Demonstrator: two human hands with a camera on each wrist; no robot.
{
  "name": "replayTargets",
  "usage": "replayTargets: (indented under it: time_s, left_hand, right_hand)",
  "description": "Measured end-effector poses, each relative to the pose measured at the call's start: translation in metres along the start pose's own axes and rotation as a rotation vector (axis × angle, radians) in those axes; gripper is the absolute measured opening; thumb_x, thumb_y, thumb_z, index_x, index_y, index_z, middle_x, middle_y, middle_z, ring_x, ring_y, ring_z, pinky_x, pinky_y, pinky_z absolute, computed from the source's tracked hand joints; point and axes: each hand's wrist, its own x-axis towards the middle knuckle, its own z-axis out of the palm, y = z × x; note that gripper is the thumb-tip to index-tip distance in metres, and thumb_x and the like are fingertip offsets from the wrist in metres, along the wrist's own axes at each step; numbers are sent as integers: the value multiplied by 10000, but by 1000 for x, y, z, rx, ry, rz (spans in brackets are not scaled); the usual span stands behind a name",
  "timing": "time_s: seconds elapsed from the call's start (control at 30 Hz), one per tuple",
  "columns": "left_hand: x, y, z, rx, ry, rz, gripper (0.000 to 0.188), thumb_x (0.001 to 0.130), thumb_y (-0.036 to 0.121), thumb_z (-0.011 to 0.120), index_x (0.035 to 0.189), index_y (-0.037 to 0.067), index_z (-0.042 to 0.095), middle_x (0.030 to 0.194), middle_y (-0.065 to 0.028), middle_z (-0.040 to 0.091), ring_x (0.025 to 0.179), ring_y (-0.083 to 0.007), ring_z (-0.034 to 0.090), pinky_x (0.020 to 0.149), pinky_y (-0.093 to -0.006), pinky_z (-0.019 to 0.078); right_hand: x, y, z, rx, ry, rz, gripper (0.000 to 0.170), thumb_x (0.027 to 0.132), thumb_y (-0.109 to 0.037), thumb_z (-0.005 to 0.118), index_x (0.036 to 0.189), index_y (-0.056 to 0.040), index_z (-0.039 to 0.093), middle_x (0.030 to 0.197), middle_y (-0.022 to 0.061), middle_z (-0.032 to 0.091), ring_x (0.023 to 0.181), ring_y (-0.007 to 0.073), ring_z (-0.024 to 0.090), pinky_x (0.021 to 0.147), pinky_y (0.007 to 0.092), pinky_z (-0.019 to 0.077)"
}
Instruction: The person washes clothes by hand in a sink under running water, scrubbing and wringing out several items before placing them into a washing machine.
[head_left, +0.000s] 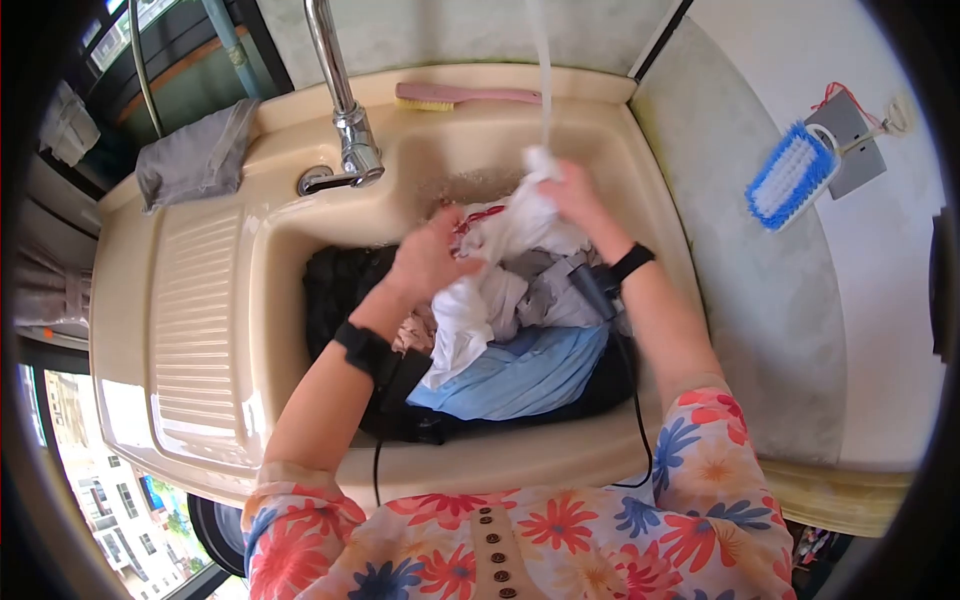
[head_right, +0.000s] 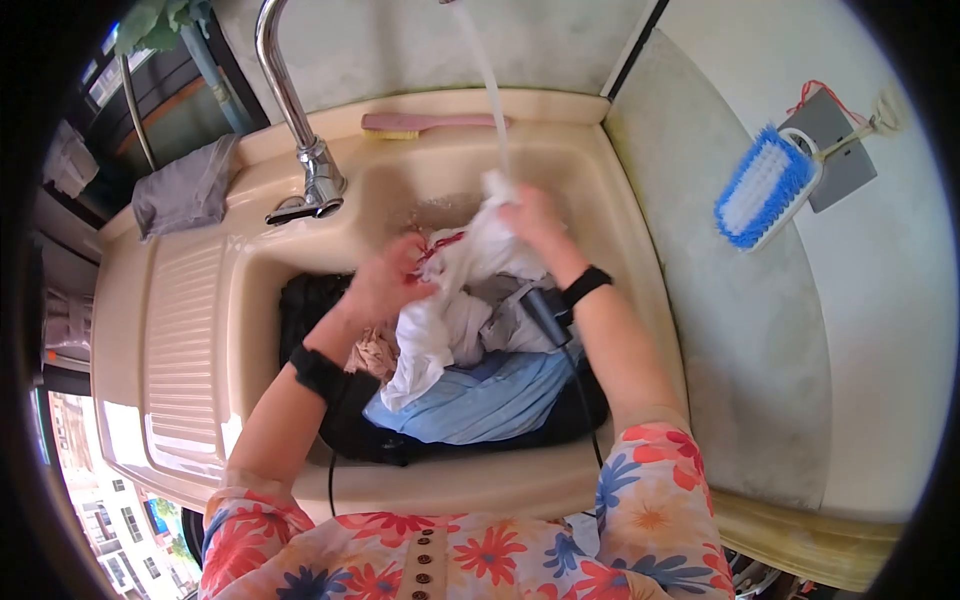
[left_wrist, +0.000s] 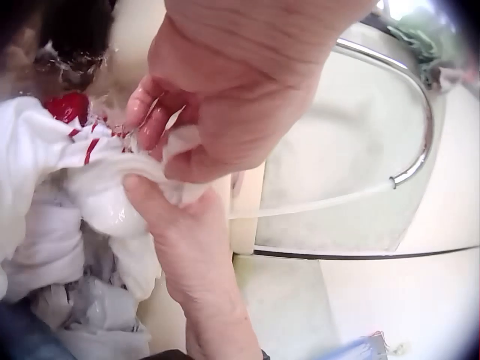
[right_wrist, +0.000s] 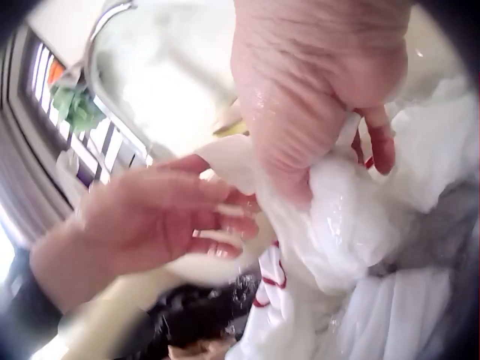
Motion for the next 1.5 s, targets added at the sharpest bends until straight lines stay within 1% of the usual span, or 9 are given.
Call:
replayTargets:
  time_s: [0.1,0.3,0.57,0.73,0.83,1.0,1.1,1.2,1.5]
  left_hand:
    - [-34,-20,31,270,-136,448,758,580,309,738,1238,86,432,998,-173,595,864,-338,593,784,-379,477]
    - [12,-51,42,328,-322,-67,291,734,257,586,970,90,619,962,-175,615,951,-326,568,847,-381,444]
    - [32,-96,39,-204,-80,-486,277,769,222,545,962,40,623,910,-157,630,906,-286,596,786,-365,457]
    - [20,-77,25,-813,-82,-654,484,767,261,592,1176,16,508,1014,-143,603,946,-205,575,824,-287,436]
    - [18,-56,44,-692,-64,-510,596,729,319,634,1213,14,469,1108,-174,566,1012,-236,555,861,-290,424]
    - [28,-56,81,-206,-203,-233,642,701,342,629,1233,31,449,1149,-201,543,1053,-296,532,893,-318,413]
    - [38,-73,85,-279,-267,-472,438,749,253,619,1114,20,554,1017,-141,599,952,-220,558,824,-309,428]
    - [40,-100,103,-774,41,-537,291,741,175,590,979,9,603,916,-128,607,874,-219,571,762,-319,442]
    - [33,-61,40,-225,15,-270,418,737,187,599,1093,-25,536,974,-167,602,924,-276,574,820,-344,444]
  right_hand:
    - [-15,-7,-30,-283,74,21,446,689,-126,620,1116,-57,511,974,144,593,908,318,569,790,400,456]
    - [-64,-34,9,-890,-429,-204,675,713,-246,660,1311,-243,346,1366,103,311,1243,364,303,954,490,367]
    - [-12,16,33,-725,-484,-142,501,683,-281,674,1122,-79,545,1057,147,574,951,316,556,819,419,457]
    - [-1,15,-25,155,-275,527,486,713,-369,649,1065,-47,560,912,137,614,837,336,593,732,371,485]
    - [-7,21,-8,-661,-19,192,444,704,-311,621,1090,-104,550,1051,145,580,950,298,571,814,375,456]
    - [-23,2,50,-769,-209,-267,384,718,-363,594,1044,-159,584,1024,139,598,908,324,579,782,393,461]
    - [-18,-11,66,-521,-515,-134,323,747,-384,564,850,-84,625,817,166,619,768,343,592,683,418,464]
    - [-50,-42,80,-86,-248,-202,338,760,-365,534,688,-43,611,681,185,588,673,355,581,608,439,449]
    - [-10,9,5,-561,-68,128,417,772,-397,555,1050,-86,563,1002,155,606,944,318,571,783,432,459]
